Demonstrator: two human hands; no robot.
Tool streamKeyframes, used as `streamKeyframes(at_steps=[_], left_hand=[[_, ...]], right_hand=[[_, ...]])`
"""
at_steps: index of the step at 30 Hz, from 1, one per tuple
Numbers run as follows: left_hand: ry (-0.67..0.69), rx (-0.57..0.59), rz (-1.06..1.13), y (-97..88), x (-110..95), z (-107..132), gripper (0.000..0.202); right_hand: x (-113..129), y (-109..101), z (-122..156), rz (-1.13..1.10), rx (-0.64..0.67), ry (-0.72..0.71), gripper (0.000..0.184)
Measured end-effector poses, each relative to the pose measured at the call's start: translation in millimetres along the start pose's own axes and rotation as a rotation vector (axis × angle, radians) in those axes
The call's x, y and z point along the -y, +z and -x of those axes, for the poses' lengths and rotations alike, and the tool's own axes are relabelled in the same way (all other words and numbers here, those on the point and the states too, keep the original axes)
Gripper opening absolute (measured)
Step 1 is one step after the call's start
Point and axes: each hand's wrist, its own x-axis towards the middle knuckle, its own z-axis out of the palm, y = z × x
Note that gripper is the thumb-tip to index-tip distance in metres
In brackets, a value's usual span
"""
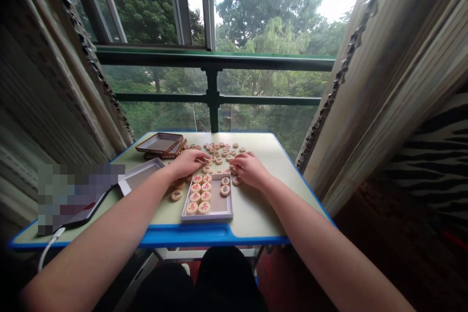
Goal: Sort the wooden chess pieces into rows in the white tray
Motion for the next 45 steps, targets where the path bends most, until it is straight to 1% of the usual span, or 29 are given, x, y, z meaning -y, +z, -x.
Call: streamKeyframes(at_steps=[3, 8, 14, 18, 20, 26, 29, 31, 33, 36, 42, 45], left_hand=[[-0.013, 0.035, 0.022, -1.0, -2, 2, 0.045], [0.087, 0.142, 0.096, -3.0, 0, 2, 0.038], [0.083, 0.220, 0.176, -5.8, 10, -1, 0.033], [0.094, 0.203, 0.233, -2.8, 13, -2, 0.027], [0.079, 0.184, 0.252, -0.5, 13, -2, 0.028], [-0.016, 0.159, 0.257, -0.4, 7, 1, 0.042], [-0.030, 0.174, 0.283, -3.6, 2, 4, 0.051], [-0.031, 0.186, 0.300, -5.4, 0, 5, 0.060], [-0.034, 0.201, 0.310, -6.4, 0, 6, 0.064], [-0.028, 0.207, 0.303, -6.1, 3, 5, 0.060], [0.020, 0.149, 0.188, -1.5, 8, 2, 0.048], [0.028, 0.134, 0.156, -0.5, 7, 2, 0.047]], right_hand=[[6, -3, 1, -0.027, -0.011, -0.035, 0.024], [13, -9, 3, -0.102, 0.002, -0.114, 0.018], [18, -14, 5, -0.125, 0.019, -0.135, 0.016], [22, -15, 6, -0.148, 0.043, -0.144, 0.014], [23, -15, 6, -0.148, 0.059, -0.130, 0.013], [24, -14, 5, -0.152, 0.083, -0.122, 0.012], [23, -13, 5, -0.161, 0.100, -0.137, 0.012], [23, -11, 4, -0.159, 0.097, -0.148, 0.013], [22, -9, 3, -0.151, 0.089, -0.153, 0.013], [22, -8, 3, -0.133, 0.088, -0.150, 0.014], [25, -10, 2, -0.104, 0.109, -0.136, 0.013], [24, -9, 2, -0.115, 0.110, -0.133, 0.013]])
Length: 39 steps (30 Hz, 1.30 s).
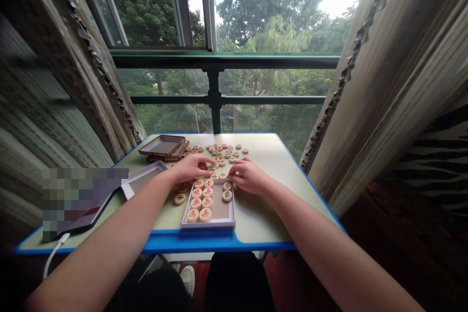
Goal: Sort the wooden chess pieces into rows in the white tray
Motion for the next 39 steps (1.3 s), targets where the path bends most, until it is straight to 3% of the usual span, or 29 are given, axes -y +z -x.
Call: streamKeyframes(at_steps=[3, 8, 15, 19, 25, 30, 36, 39], left_hand=[[0.025, -0.040, 0.039, -1.0, 0, -2, 0.047], [0.040, -0.240, -0.058, -4.1, 2, -6, 0.048], [0.171, -0.051, -0.224, 2.6, -3, -5, 0.041], [0.262, -0.092, -0.282, 4.2, 0, -6, 0.030], [0.142, -0.196, -0.335, 5.0, 1, -7, 0.021], [0.029, -0.187, -0.362, 3.7, 0, -10, 0.023], [0.012, -0.199, -0.324, 3.7, 1, -11, 0.023], [0.043, -0.247, -0.205, 6.6, 2, -12, 0.020]], right_hand=[[-6, 2, 0, 0.022, -0.055, 0.021, 0.014], [-18, 6, 0, 0.123, -0.110, 0.139, 0.019], [-19, 8, -2, 0.085, -0.061, 0.084, 0.022], [-19, 9, -2, 0.086, -0.082, 0.066, 0.022], [-17, 9, -2, 0.086, -0.086, 0.074, 0.019], [-18, 9, -1, 0.087, -0.095, 0.070, 0.019], [-14, 6, -1, 0.103, -0.084, 0.093, 0.018], [-14, 6, -1, 0.116, -0.111, 0.101, 0.017]])
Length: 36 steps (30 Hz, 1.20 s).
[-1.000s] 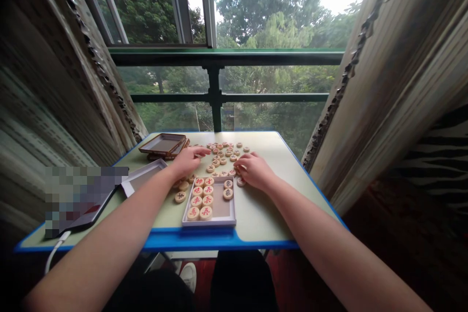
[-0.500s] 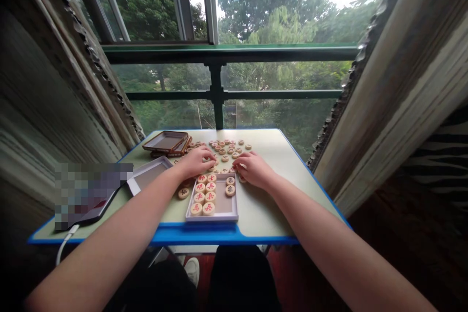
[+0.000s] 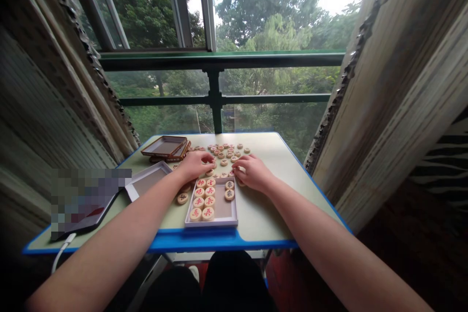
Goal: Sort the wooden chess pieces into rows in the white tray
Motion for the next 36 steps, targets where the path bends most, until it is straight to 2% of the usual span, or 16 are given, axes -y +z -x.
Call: streamKeyframes(at_steps=[6, 10, 13, 16, 20, 25, 29, 33, 36], left_hand=[[-0.050, -0.026, 0.466, 2.1, -6, 0, 0.033], [-0.034, 0.059, 0.768, -3.4, -20, 6, 0.042], [-0.010, 0.154, 0.823, -6.7, -31, 12, 0.040], [-0.030, 0.161, 0.870, -7.4, -38, 14, 0.040], [-0.036, 0.146, 0.933, -6.0, -39, 14, 0.040], [-0.044, 0.191, 0.944, -4.0, -41, 15, 0.038], [-0.046, 0.188, 0.999, -4.4, -41, 15, 0.038], [-0.075, 0.065, 0.993, -8.8, -39, 14, 0.037], [-0.085, 0.048, 0.966, -10.7, -38, 14, 0.035]], right_hand=[[2, -1, 1, -0.043, -0.121, -0.025, 0.017], [9, -2, 1, -0.132, -0.159, -0.094, 0.019], [15, -4, 2, -0.200, -0.202, -0.167, 0.020], [20, -6, 3, -0.250, -0.252, -0.203, 0.016], [24, -6, 4, -0.289, -0.264, -0.160, 0.016], [25, -6, 5, -0.315, -0.232, -0.136, 0.020], [30, -16, 8, -0.335, -0.125, -0.089, 0.018], [35, -30, 11, -0.295, 0.212, -0.051, 0.020], [39, -34, 13, -0.264, 0.396, -0.016, 0.024]])
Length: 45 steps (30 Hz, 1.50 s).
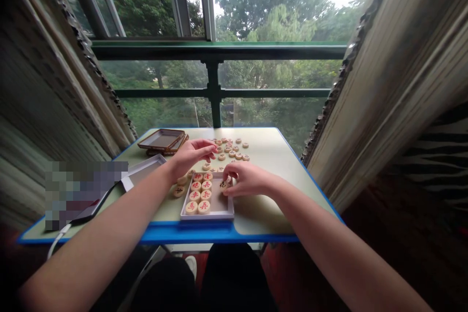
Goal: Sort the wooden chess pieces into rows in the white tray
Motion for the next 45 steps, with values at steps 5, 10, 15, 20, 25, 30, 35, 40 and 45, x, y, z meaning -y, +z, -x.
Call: streamKeyframes(at_steps=[5, 10, 15, 20, 25, 30, 35, 40, 45], left_hand=[[0.001, 0.051, -0.045, 0.8, 1, 0, 0.029], [-0.018, 0.004, -0.040, -0.4, 3, -1, 0.027], [-0.020, -0.065, -0.029, -7.9, 7, -7, 0.027], [0.028, -0.184, -0.029, -23.9, 3, -10, 0.025], [0.055, -0.249, -0.246, -33.3, 8, -14, 0.028], [0.138, -0.350, -0.488, -36.6, 15, -18, 0.058], [0.011, -0.260, -1.075, -36.9, 11, -10, 0.064], [0.004, -0.167, -1.111, -30.9, 11, -8, 0.064], [0.074, -0.257, -0.735, -31.6, 25, -13, 0.054]], right_hand=[[4, 2, 1, 0.023, 0.038, 0.075, 0.026], [5, 1, 1, 0.057, 0.026, 0.101, 0.025], [3, 3, 1, 0.059, 0.020, 0.088, 0.024], [5, 1, 2, 0.016, 0.013, 0.007, 0.020], [-4, -3, -2, 0.059, -0.240, 0.007, 0.012], [-32, -11, -7, 0.453, -0.539, 0.218, 0.023], [-54, -10, -11, 0.549, -0.366, 0.475, 0.033], [-60, -2, -16, 0.440, -0.259, 0.520, 0.031], [-56, 3, -20, 0.342, -0.259, 0.390, 0.029]])
